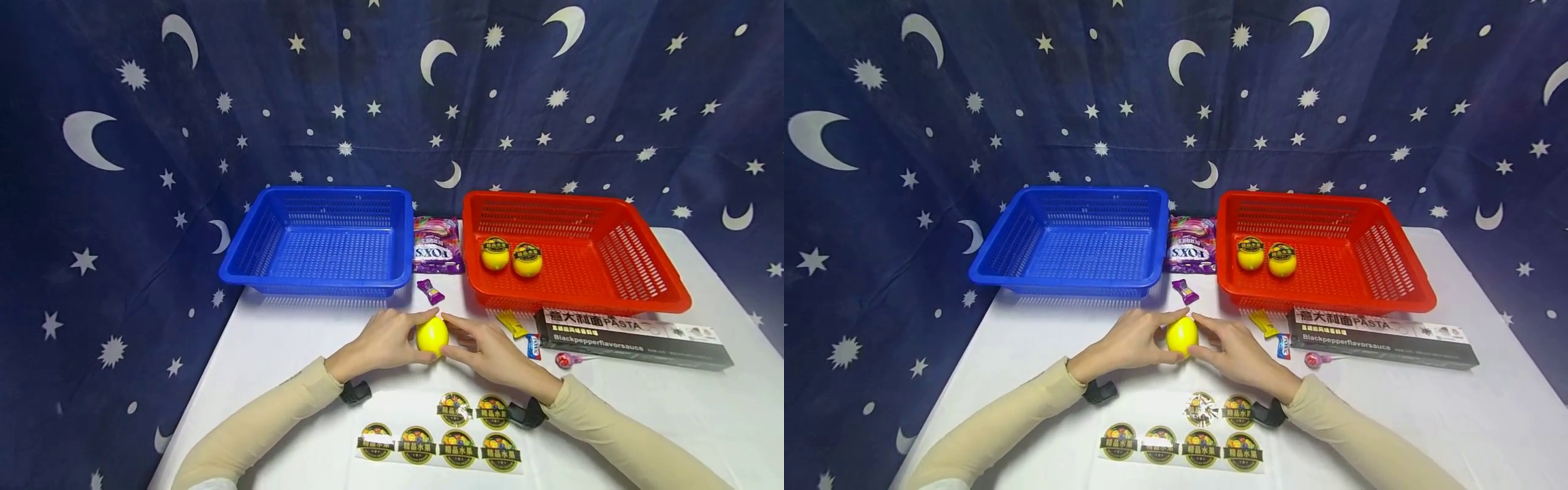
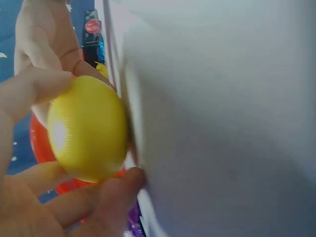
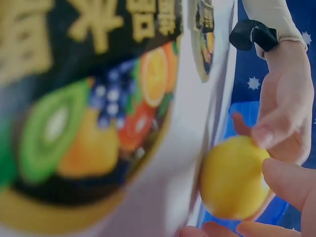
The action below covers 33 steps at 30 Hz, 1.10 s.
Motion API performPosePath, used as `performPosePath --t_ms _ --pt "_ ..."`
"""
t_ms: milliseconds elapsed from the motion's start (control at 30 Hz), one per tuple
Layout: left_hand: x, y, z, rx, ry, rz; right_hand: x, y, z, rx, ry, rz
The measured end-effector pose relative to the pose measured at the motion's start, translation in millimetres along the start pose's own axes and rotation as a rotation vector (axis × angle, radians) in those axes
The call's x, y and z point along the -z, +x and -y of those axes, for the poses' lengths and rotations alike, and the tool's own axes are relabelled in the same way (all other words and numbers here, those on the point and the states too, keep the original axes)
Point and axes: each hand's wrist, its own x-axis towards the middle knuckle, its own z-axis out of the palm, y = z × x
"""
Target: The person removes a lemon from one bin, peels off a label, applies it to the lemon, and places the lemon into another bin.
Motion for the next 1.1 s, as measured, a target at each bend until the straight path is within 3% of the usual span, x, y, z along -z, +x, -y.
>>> performPosePath --t_ms 100,233,300,367,433,500,633,700,900,1100 --pt "3.9 -5.9 -4.6 0.032 0.025 -0.007 8 -8 1 -0.024 0.011 -0.011" --pt "8.4 -22.2 -17.1 0.047 0.08 -0.128 24 -31 5 -0.012 -0.056 -0.035" --pt "9.0 -31.6 -26.1 0.0 0.119 -0.203 31 -46 8 0.029 -0.121 -0.045" --pt "6.8 -39.6 -35.4 -0.081 0.142 -0.228 35 -62 12 0.076 -0.179 -0.047" --pt "2.2 -45.4 -45.0 -0.167 0.177 -0.185 35 -75 16 0.12 -0.198 -0.025" --pt "-4.6 -47.9 -53.6 -0.23 0.205 -0.079 33 -85 20 0.133 -0.194 0.023" --pt "-18.7 -47.2 -67.1 -0.268 0.272 0.156 22 -97 23 0.115 -0.166 0.132" --pt "-23.2 -45.0 -71.5 -0.266 0.305 0.213 15 -100 21 0.124 -0.188 0.142" --pt "-26.4 -41.1 -72.0 -0.234 0.303 0.209 1 -105 14 0.156 -0.324 0.052" --pt "-28.6 -40.8 -69.3 -0.233 0.252 0.169 2 -106 14 0.124 -0.336 0.059"
